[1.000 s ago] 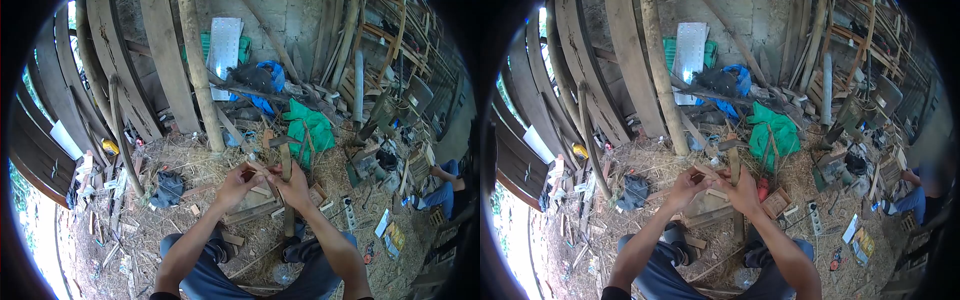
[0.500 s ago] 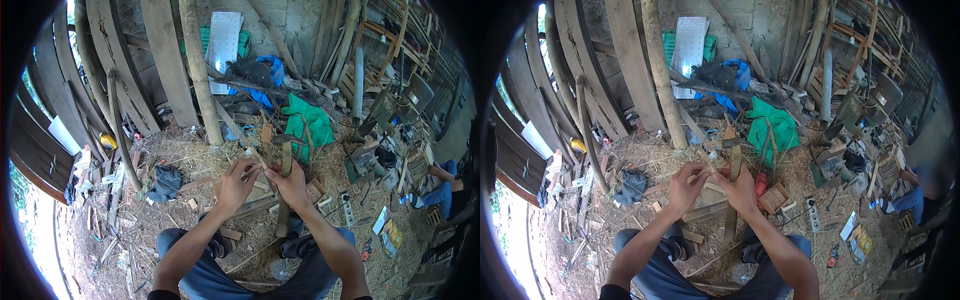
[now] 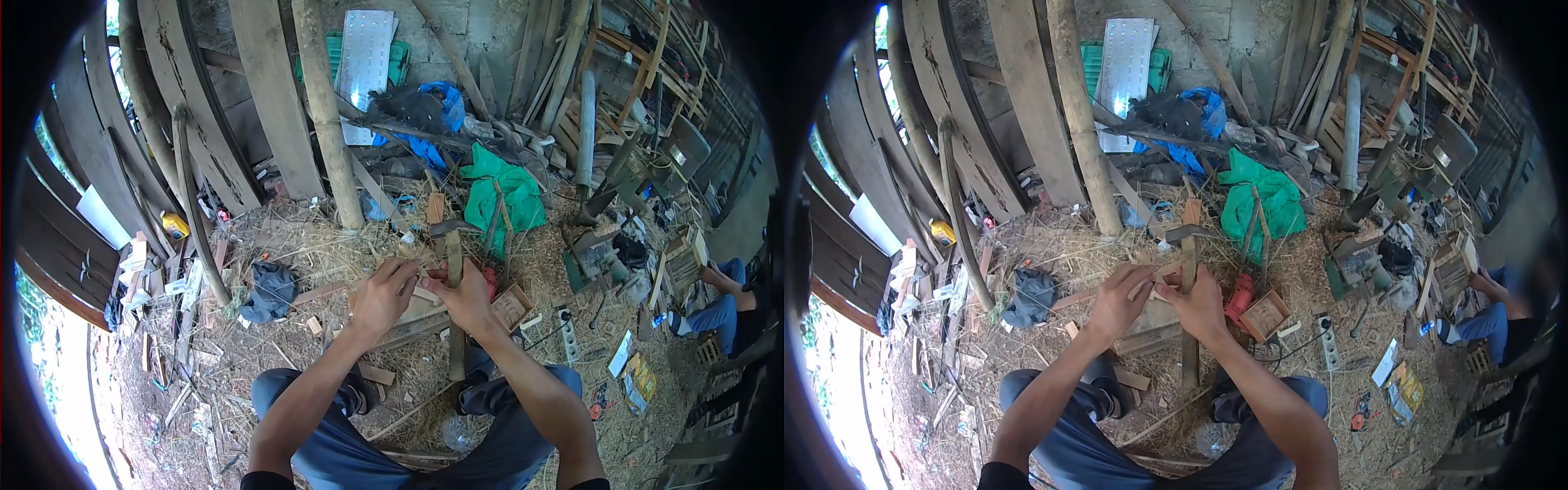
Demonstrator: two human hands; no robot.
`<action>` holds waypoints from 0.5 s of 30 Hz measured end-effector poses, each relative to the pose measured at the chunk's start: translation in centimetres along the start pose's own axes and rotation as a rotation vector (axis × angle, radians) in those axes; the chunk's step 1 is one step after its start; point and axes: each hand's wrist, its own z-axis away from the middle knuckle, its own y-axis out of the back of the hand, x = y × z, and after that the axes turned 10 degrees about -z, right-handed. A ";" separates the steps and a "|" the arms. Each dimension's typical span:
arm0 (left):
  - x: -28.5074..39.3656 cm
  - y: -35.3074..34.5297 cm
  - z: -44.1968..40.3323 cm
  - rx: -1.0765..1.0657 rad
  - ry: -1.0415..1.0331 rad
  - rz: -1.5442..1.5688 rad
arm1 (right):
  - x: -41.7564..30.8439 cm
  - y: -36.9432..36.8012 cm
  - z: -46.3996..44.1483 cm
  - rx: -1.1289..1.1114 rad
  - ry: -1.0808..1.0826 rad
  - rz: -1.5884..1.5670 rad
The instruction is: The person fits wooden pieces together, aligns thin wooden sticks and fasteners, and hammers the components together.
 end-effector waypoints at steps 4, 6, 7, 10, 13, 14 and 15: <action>0.7 0.0 -0.1 0.052 0.035 0.062 | 0.4 0.1 -0.1 0.005 0.023 -0.035; 0.8 -0.1 -0.3 0.074 -0.001 0.066 | 0.7 0.3 -0.3 0.008 0.018 -0.032; 0.5 -0.3 -0.3 0.072 -0.001 0.068 | 0.8 0.4 -0.3 0.013 0.010 -0.030; -1.1 -1.1 -0.1 0.053 -0.117 -0.020 | 1.5 0.6 -0.5 -0.022 0.014 0.036; -2.9 -2.0 0.6 -0.156 -0.037 -0.024 | 4.5 0.1 -1.2 -0.043 0.105 0.177; -4.0 -2.6 1.1 -0.260 0.024 -0.062 | 5.6 0.2 -1.2 -0.045 0.098 0.177; -5.5 -3.2 1.7 -0.366 0.086 -0.107 | 6.6 -0.1 -1.3 -0.012 0.071 0.288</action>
